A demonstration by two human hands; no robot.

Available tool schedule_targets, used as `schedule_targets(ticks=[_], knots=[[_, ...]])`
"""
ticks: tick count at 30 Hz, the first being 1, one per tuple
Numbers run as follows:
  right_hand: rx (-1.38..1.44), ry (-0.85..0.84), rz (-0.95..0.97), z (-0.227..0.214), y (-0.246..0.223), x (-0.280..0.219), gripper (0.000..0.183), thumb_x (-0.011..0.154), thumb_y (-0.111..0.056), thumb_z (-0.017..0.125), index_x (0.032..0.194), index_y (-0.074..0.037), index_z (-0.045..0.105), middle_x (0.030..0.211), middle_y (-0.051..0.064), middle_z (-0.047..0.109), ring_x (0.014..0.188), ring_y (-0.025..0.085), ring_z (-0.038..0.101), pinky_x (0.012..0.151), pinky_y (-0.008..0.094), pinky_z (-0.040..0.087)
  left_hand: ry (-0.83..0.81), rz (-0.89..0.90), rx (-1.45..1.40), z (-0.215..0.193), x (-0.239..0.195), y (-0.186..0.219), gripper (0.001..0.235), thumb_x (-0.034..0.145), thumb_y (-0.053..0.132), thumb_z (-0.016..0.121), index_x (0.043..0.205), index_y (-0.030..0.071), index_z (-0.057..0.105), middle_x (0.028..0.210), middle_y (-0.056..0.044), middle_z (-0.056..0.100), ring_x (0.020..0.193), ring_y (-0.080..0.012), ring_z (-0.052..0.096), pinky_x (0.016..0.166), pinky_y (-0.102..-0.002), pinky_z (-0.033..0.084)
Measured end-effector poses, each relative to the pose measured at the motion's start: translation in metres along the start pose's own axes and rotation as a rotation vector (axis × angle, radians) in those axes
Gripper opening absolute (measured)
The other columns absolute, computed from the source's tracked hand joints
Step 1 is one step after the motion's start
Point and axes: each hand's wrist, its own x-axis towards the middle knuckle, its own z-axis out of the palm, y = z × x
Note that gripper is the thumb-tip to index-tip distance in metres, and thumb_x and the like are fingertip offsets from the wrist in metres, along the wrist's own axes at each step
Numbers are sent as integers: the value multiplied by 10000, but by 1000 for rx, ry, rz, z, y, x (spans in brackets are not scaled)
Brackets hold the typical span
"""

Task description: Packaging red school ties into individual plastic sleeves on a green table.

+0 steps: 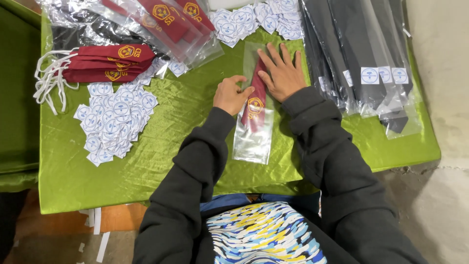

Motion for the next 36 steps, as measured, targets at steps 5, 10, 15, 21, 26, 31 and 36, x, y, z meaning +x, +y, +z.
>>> schedule_targets(ticks=[5,10,15,21,26,31,36], knots=[[196,163,5,-1,7,-1,590,1137,-376,467,1642,-117,304,1696,201,263,1547,416,303,1227,645,230,52,322,-407,10,15,-7,102,988,82,683,1063,95,751,575,44,455,539,-72,390,564,-245,362],[986,347,-83,16,11,0,517,1136,-314,550,1549,-71,358,1295,181,692,1074,267,721,995,430,566,263,368,-654,-1,20,-19,270,1060,23,628,1290,137,713,712,19,597,506,-57,471,454,-204,462],[1358,32,-84,17,-11,-8,647,1041,-186,669,1577,-52,331,1235,238,701,1106,306,701,894,439,650,405,413,-763,-7,34,-33,258,1050,129,644,1297,102,715,994,-18,735,862,-91,653,807,-279,569],[1115,200,-13,6,-15,18,414,1004,59,642,1401,-42,579,1102,123,691,983,182,675,881,350,654,222,319,-892,-18,24,-27,399,1080,158,589,1474,210,558,927,-65,742,615,-86,588,512,-216,542],[918,303,-193,-30,19,101,309,1050,166,601,1338,53,614,1156,257,686,1078,308,692,912,482,692,109,335,-745,-22,10,-18,515,1097,410,484,1585,273,392,1055,-45,741,754,-116,643,651,-278,589],[834,489,-187,5,96,223,337,1037,138,718,1239,-45,519,1201,192,687,1087,306,716,913,465,680,225,289,-651,-20,9,-21,474,1088,338,472,1551,244,422,1069,-100,766,1113,-232,739,908,-385,694],[722,389,13,26,58,234,281,1094,-42,643,1354,-13,540,1343,158,629,986,228,746,536,282,650,225,228,-467,-21,12,-22,486,1045,453,418,1394,164,595,1022,-36,800,808,-190,754,802,-374,617]])
